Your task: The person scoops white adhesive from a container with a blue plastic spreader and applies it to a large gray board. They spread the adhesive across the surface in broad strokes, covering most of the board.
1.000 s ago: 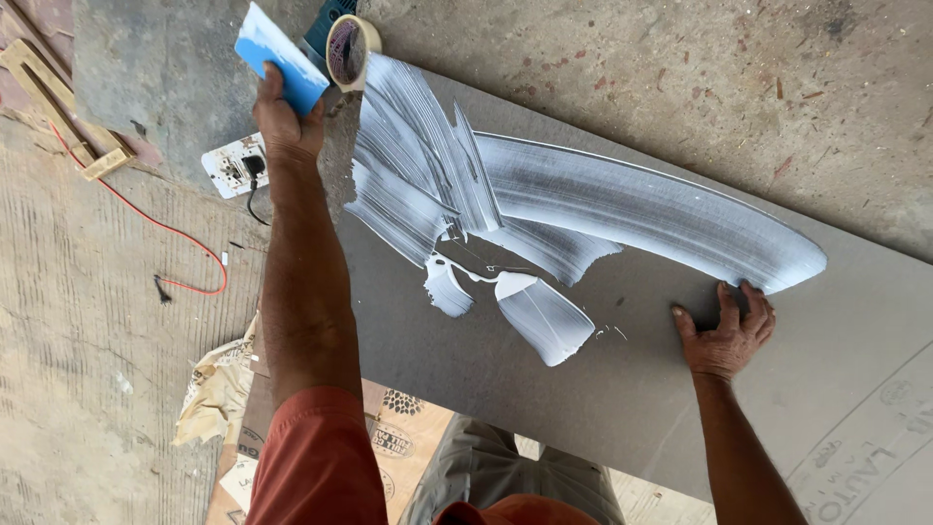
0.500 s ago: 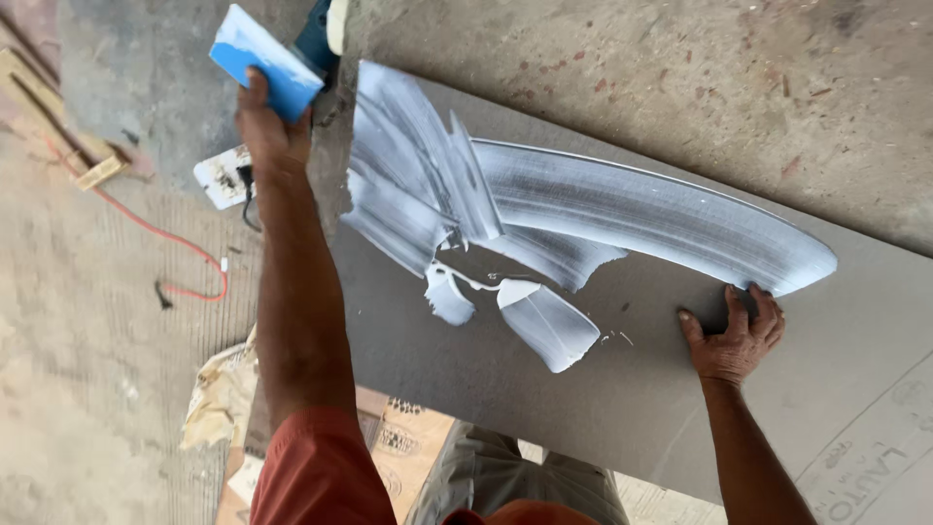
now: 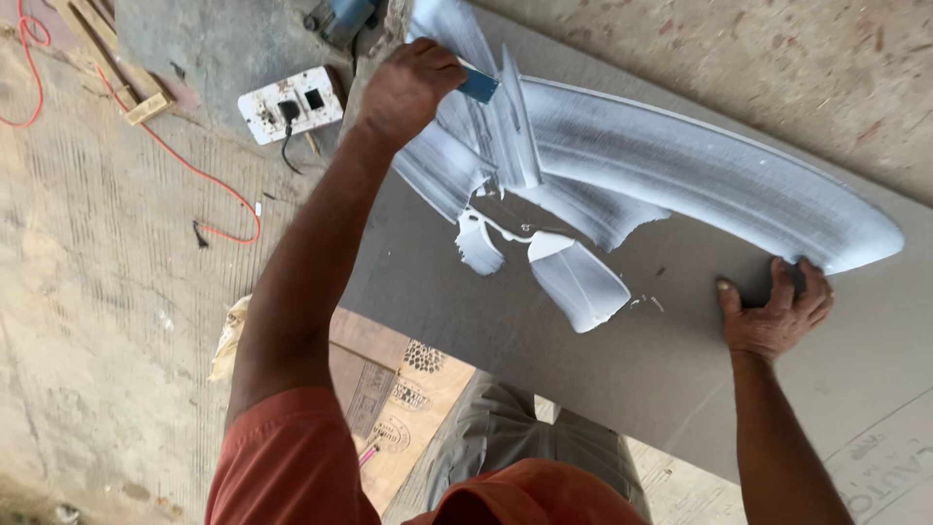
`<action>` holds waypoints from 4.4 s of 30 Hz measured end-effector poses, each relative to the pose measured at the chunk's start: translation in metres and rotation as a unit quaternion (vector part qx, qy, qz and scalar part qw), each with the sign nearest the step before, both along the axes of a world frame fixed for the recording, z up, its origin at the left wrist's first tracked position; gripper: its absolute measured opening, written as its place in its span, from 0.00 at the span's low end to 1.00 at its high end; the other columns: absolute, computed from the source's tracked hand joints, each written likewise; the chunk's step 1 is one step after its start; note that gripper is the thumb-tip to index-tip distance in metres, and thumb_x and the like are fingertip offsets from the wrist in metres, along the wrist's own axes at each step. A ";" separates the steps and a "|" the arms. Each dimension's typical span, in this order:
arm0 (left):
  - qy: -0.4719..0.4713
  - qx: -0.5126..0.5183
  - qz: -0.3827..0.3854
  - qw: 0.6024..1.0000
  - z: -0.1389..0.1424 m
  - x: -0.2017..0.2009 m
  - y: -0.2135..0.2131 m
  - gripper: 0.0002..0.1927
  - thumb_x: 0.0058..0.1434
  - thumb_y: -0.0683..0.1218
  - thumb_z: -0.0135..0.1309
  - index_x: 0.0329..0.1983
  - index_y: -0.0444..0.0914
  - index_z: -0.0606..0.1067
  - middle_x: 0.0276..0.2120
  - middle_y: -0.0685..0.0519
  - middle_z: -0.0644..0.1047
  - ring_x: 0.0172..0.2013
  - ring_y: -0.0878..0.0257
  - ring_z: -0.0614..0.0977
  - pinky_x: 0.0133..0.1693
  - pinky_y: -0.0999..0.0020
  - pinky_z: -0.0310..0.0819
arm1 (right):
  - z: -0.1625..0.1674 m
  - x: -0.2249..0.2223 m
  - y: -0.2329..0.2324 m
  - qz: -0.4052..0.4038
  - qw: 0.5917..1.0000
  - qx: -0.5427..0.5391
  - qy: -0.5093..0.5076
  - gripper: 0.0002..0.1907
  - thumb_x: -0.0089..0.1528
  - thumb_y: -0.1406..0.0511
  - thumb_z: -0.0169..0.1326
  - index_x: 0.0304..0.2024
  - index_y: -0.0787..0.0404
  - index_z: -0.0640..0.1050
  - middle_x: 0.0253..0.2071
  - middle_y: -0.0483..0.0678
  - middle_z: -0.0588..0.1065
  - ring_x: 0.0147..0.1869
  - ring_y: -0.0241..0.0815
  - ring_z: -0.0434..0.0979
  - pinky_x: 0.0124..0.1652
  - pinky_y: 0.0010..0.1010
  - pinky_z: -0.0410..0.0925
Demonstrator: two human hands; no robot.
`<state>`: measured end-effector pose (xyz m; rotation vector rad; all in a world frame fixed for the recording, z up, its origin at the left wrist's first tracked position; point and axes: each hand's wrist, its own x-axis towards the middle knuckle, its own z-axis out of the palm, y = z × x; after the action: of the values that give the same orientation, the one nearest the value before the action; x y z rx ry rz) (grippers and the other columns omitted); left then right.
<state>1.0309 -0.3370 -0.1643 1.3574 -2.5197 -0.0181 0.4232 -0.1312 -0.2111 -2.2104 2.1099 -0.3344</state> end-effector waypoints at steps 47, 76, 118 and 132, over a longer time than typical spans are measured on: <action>0.089 0.109 0.222 0.965 0.015 0.062 0.386 0.11 0.57 0.32 0.58 0.41 0.37 0.82 0.47 0.52 0.82 0.52 0.53 0.81 0.56 0.60 0.77 | -0.013 -0.021 0.009 0.010 0.998 0.054 0.037 0.34 0.59 0.56 0.69 0.64 0.59 0.73 0.75 0.49 0.57 0.79 0.55 0.53 0.73 0.59 0.56; 0.426 0.085 0.617 0.657 0.055 0.012 0.415 0.09 0.65 0.44 0.64 0.42 0.33 0.79 0.32 0.50 0.80 0.30 0.64 0.79 0.33 0.68 0.73 | -0.003 -0.004 -0.001 0.007 0.999 0.037 0.000 0.34 0.60 0.55 0.69 0.63 0.63 0.75 0.73 0.51 0.56 0.77 0.57 0.53 0.68 0.56 0.59; 0.015 0.055 0.311 0.949 -0.004 -0.014 0.473 0.10 0.56 0.40 0.58 0.42 0.38 0.79 0.45 0.51 0.77 0.49 0.54 0.80 0.47 0.60 0.78 | -0.007 -0.017 0.003 0.054 0.998 0.013 0.035 0.31 0.61 0.61 0.66 0.64 0.64 0.74 0.74 0.46 0.57 0.79 0.53 0.56 0.74 0.53 0.58; 0.081 0.489 0.460 0.736 0.109 0.009 0.436 0.06 0.67 0.47 0.55 0.40 0.43 0.81 0.36 0.54 0.82 0.37 0.59 0.82 0.41 0.64 0.79 | -0.004 -0.008 -0.001 0.015 0.999 0.042 0.023 0.34 0.60 0.53 0.67 0.61 0.67 0.75 0.73 0.51 0.57 0.78 0.58 0.54 0.69 0.58 0.58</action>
<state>1.0403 0.0990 -0.0549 2.6510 -1.3395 -1.3185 0.4150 -0.1325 -0.2152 -2.2213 2.0694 -0.1922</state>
